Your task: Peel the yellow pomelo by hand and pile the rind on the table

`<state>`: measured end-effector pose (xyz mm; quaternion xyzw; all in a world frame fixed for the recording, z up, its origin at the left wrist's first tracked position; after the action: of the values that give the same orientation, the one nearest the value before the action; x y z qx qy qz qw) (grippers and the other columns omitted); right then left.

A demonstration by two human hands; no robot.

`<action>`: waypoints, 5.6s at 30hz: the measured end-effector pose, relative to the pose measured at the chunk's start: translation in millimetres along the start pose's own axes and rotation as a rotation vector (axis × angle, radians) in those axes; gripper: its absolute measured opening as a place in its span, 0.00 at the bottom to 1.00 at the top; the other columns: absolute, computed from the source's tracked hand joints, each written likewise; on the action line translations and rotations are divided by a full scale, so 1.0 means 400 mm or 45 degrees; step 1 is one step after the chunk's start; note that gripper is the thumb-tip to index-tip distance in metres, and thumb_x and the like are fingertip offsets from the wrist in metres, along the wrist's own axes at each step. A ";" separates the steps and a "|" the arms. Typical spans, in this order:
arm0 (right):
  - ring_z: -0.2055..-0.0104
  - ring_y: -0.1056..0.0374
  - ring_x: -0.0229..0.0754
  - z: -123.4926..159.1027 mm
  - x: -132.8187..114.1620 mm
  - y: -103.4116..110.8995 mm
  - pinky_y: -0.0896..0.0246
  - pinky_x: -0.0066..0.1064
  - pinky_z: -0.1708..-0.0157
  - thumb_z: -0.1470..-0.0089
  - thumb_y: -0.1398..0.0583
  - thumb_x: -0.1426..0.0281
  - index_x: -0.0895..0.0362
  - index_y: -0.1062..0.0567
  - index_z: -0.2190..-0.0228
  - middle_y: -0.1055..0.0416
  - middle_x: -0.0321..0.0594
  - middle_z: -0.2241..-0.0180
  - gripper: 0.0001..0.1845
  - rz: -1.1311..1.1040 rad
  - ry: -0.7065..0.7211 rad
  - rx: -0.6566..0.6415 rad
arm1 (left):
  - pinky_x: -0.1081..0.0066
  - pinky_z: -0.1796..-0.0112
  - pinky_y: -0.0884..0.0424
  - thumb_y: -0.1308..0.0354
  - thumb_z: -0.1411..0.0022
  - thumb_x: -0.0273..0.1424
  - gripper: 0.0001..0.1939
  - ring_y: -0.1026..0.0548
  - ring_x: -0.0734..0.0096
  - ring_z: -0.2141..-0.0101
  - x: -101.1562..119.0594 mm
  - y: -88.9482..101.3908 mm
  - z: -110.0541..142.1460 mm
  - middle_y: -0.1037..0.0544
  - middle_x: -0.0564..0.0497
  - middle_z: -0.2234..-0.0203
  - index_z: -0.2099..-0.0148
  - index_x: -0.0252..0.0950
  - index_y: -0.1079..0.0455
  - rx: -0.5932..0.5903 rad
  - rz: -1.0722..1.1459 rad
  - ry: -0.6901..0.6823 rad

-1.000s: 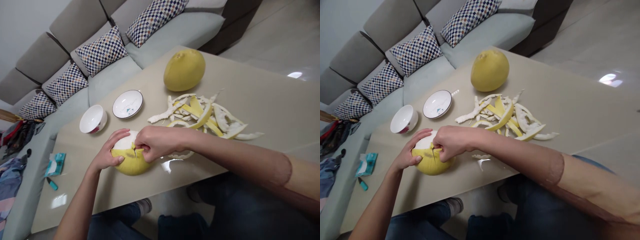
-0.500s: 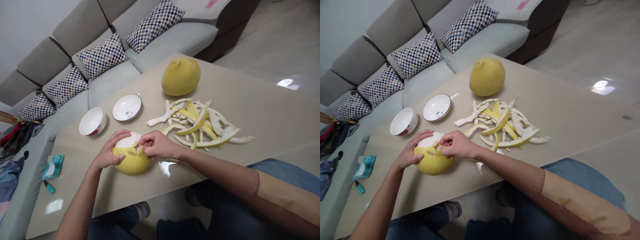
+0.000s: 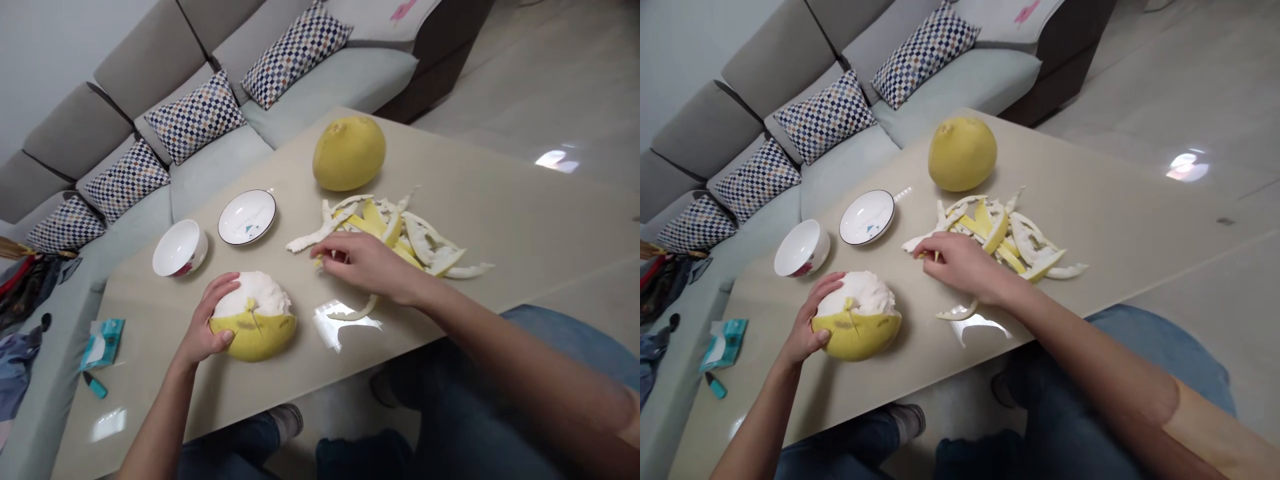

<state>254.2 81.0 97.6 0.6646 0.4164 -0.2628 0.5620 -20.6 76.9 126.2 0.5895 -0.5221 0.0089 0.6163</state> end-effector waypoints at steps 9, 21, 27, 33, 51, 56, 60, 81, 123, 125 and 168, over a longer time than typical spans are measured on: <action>0.63 0.29 0.39 0.047 -0.160 -0.100 0.36 0.31 0.60 0.42 0.39 0.73 0.55 0.20 0.65 0.23 0.39 0.66 0.06 -0.166 0.345 -0.153 | 0.46 0.40 0.43 0.43 0.44 0.57 0.35 0.41 0.46 0.38 -0.014 0.010 0.001 0.35 0.42 0.39 0.40 0.44 0.34 0.028 0.061 0.022; 0.63 0.36 0.39 -0.021 -0.188 -0.224 0.41 0.29 0.64 0.63 0.26 0.74 0.58 0.24 0.60 0.34 0.36 0.63 0.25 -0.416 0.159 -0.537 | 0.49 0.37 0.47 0.42 0.46 0.56 0.36 0.43 0.45 0.36 -0.060 0.017 -0.074 0.34 0.44 0.39 0.40 0.42 0.32 -0.171 0.303 0.131; 0.66 0.39 0.38 -0.022 -0.167 -0.222 0.47 0.28 0.67 0.64 0.27 0.74 0.57 0.28 0.71 0.36 0.31 0.70 0.18 -0.437 0.187 -0.559 | 0.47 0.39 0.44 0.43 0.44 0.55 0.33 0.38 0.45 0.39 -0.040 -0.013 -0.124 0.33 0.43 0.39 0.41 0.43 0.31 -0.338 0.262 0.146; 0.67 0.40 0.38 0.004 -0.142 -0.213 0.48 0.28 0.66 0.62 0.27 0.74 0.57 0.30 0.75 0.36 0.31 0.73 0.17 -0.440 0.267 -0.467 | 0.48 0.39 0.44 0.43 0.42 0.53 0.31 0.37 0.47 0.39 -0.019 -0.042 -0.163 0.30 0.44 0.41 0.42 0.43 0.30 -0.438 0.210 0.114; 0.60 0.38 0.40 0.016 -0.108 -0.192 0.40 0.33 0.57 0.57 0.28 0.70 0.53 0.29 0.54 0.37 0.37 0.60 0.28 -0.645 0.158 -0.224 | 0.48 0.40 0.42 0.44 0.43 0.55 0.31 0.37 0.46 0.39 -0.082 0.011 -0.119 0.29 0.42 0.42 0.45 0.41 0.27 -0.095 0.262 0.206; 0.66 0.40 0.37 0.023 -0.146 -0.219 0.42 0.29 0.64 0.61 0.27 0.72 0.55 0.28 0.67 0.38 0.32 0.67 0.20 -0.599 0.204 -0.271 | 0.50 0.42 0.37 0.44 0.35 0.43 0.16 0.33 0.54 0.42 -0.033 0.048 -0.100 0.27 0.45 0.44 0.50 0.44 0.24 -0.073 0.106 0.133; 0.71 0.45 0.34 -0.011 -0.140 -0.264 0.49 0.27 0.71 0.62 0.27 0.71 0.56 0.36 0.78 0.42 0.29 0.72 0.21 -0.558 0.070 -0.286 | 0.50 0.37 0.44 0.45 0.33 0.40 0.15 0.39 0.55 0.37 0.043 0.023 -0.089 0.33 0.48 0.40 0.47 0.47 0.26 -0.236 -0.144 0.089; 0.72 0.43 0.35 -0.112 -0.111 -0.372 0.50 0.26 0.73 0.59 0.38 0.70 0.56 0.31 0.79 0.38 0.30 0.77 0.05 -0.662 0.044 -0.564 | 0.56 0.42 0.38 0.39 0.39 0.37 0.11 0.31 0.57 0.47 -0.011 0.042 -0.063 0.27 0.50 0.50 0.54 0.45 0.24 0.005 -0.508 0.177; 0.72 0.38 0.32 -0.027 -0.112 -0.390 0.39 0.27 0.70 0.56 0.29 0.71 0.53 0.27 0.65 0.35 0.31 0.66 0.16 -0.701 0.026 -0.218 | 0.64 0.46 0.32 0.44 0.38 0.30 0.12 0.25 0.65 0.51 -0.044 0.074 -0.083 0.22 0.49 0.53 0.55 0.40 0.22 0.187 -0.455 0.256; 0.73 0.38 0.32 -0.029 -0.113 -0.393 0.39 0.26 0.71 0.58 0.27 0.72 0.54 0.27 0.66 0.35 0.30 0.67 0.18 -0.748 0.005 -0.212 | 0.65 0.46 0.32 0.44 0.39 0.30 0.11 0.25 0.66 0.51 -0.054 0.078 -0.089 0.21 0.50 0.54 0.56 0.40 0.21 0.188 -0.420 0.278; 0.70 0.39 0.37 -0.067 -0.132 -0.373 0.43 0.30 0.69 0.58 0.31 0.72 0.55 0.30 0.75 0.34 0.32 0.72 0.11 -0.613 -0.090 0.044 | 0.70 0.61 0.31 0.47 0.42 0.38 0.16 0.24 0.63 0.61 -0.172 0.134 -0.153 0.18 0.53 0.64 0.59 0.40 0.20 0.307 -0.398 0.981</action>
<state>97.0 96.6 68.2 0.5463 0.5381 -0.4194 0.4859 -46.5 180.0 134.2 0.6829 -0.1538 0.1959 0.6867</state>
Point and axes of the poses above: each hand's wrist, its own z-axis away from the middle knuckle, its own y-axis out of the back of the hand, x = y × z, the point moved 8 cm from there along -z, towards the middle knuckle
